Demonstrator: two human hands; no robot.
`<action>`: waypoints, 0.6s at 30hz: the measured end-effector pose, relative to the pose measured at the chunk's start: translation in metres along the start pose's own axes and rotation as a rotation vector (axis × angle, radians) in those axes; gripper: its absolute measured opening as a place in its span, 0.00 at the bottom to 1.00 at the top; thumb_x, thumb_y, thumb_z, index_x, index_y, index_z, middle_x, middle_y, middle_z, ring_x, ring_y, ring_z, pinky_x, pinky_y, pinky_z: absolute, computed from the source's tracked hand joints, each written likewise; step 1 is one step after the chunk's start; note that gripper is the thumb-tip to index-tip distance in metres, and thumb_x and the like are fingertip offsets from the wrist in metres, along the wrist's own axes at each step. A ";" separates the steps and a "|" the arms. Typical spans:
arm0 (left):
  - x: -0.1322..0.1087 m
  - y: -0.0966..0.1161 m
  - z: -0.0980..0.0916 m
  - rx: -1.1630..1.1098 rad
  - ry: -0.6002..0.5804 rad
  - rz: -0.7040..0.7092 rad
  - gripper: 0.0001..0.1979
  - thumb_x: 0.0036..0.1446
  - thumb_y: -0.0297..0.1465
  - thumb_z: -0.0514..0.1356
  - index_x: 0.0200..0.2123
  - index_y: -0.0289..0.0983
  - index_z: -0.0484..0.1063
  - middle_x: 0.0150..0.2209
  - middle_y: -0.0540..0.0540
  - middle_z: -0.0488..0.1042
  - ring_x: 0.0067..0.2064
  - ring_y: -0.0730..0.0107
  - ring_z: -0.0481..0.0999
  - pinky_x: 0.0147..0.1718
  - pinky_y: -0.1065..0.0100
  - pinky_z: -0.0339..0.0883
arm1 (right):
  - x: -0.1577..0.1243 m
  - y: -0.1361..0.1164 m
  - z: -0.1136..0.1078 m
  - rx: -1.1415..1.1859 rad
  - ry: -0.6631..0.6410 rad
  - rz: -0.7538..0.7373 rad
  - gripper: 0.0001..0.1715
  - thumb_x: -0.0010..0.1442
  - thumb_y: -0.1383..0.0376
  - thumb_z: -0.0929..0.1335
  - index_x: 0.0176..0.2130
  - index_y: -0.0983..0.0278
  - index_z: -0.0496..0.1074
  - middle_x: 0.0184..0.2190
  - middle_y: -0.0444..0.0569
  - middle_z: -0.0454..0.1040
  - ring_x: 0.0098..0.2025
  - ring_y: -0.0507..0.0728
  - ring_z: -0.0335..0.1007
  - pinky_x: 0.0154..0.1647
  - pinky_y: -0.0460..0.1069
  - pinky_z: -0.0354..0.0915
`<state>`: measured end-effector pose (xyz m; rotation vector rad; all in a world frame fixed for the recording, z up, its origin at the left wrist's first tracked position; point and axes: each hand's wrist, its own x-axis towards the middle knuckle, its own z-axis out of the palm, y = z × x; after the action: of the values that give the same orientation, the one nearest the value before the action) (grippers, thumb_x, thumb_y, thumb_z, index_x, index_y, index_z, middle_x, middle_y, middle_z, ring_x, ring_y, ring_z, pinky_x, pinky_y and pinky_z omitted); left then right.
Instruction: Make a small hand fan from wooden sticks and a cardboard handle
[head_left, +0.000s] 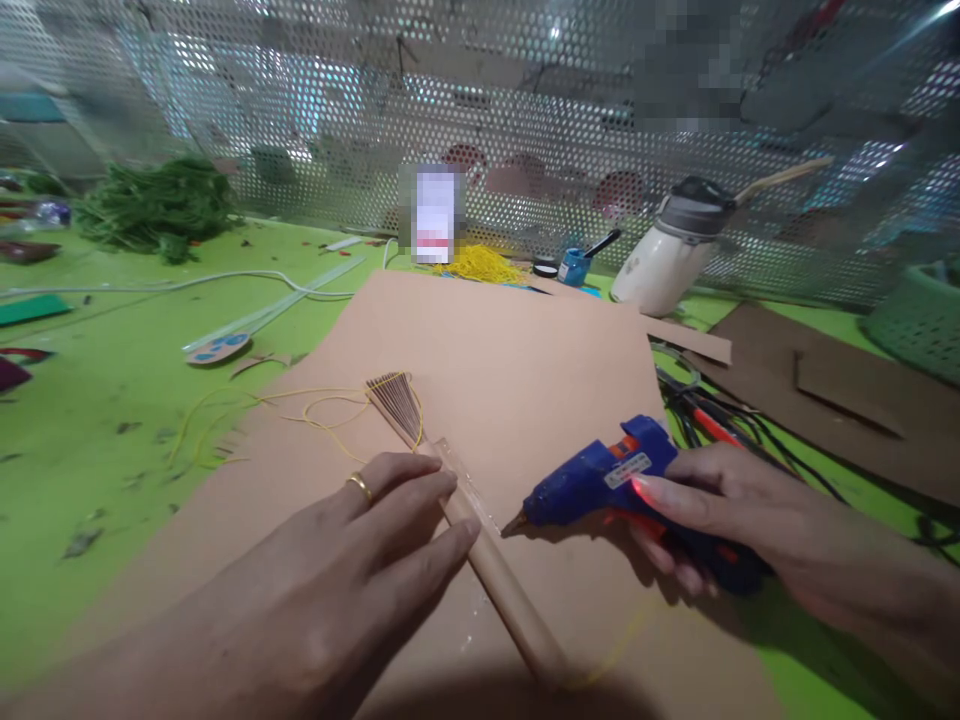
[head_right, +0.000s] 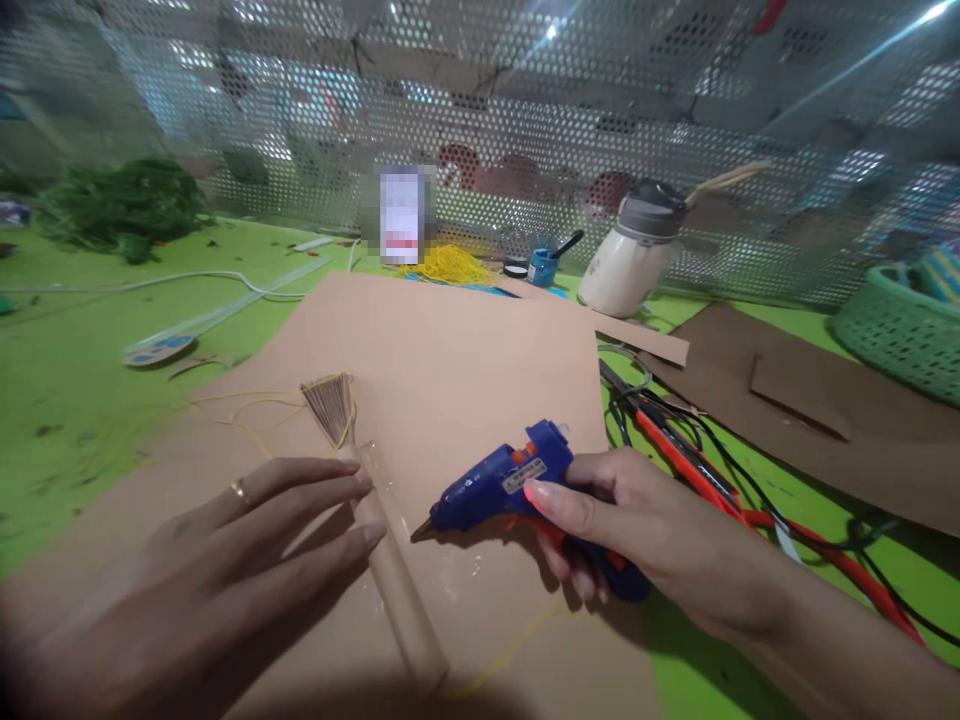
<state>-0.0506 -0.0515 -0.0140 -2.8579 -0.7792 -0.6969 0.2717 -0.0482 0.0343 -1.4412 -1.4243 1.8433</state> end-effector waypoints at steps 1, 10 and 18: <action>0.000 0.000 0.000 -0.001 -0.007 0.006 0.24 0.62 0.18 0.53 0.59 0.38 0.69 0.54 0.37 0.73 0.61 0.51 0.66 0.58 0.48 0.68 | -0.001 0.001 0.000 0.001 0.002 0.001 0.24 0.61 0.48 0.71 0.30 0.68 0.74 0.24 0.47 0.74 0.23 0.49 0.66 0.25 0.43 0.62; 0.003 0.000 -0.002 0.034 -0.011 0.035 0.23 0.62 0.18 0.50 0.58 0.36 0.69 0.54 0.36 0.73 0.61 0.52 0.65 0.57 0.48 0.68 | 0.009 -0.008 0.004 0.013 0.021 -0.012 0.25 0.62 0.48 0.70 0.30 0.68 0.72 0.25 0.47 0.74 0.24 0.49 0.67 0.26 0.44 0.63; 0.006 0.000 -0.005 0.046 -0.024 0.039 0.23 0.63 0.19 0.49 0.58 0.37 0.69 0.54 0.37 0.73 0.59 0.53 0.67 0.56 0.50 0.69 | 0.010 -0.013 0.003 0.001 -0.006 0.008 0.26 0.61 0.47 0.70 0.29 0.68 0.72 0.24 0.47 0.73 0.23 0.49 0.66 0.24 0.43 0.61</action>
<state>-0.0475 -0.0498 -0.0068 -2.8374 -0.7305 -0.6324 0.2613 -0.0366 0.0406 -1.4446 -1.4223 1.8545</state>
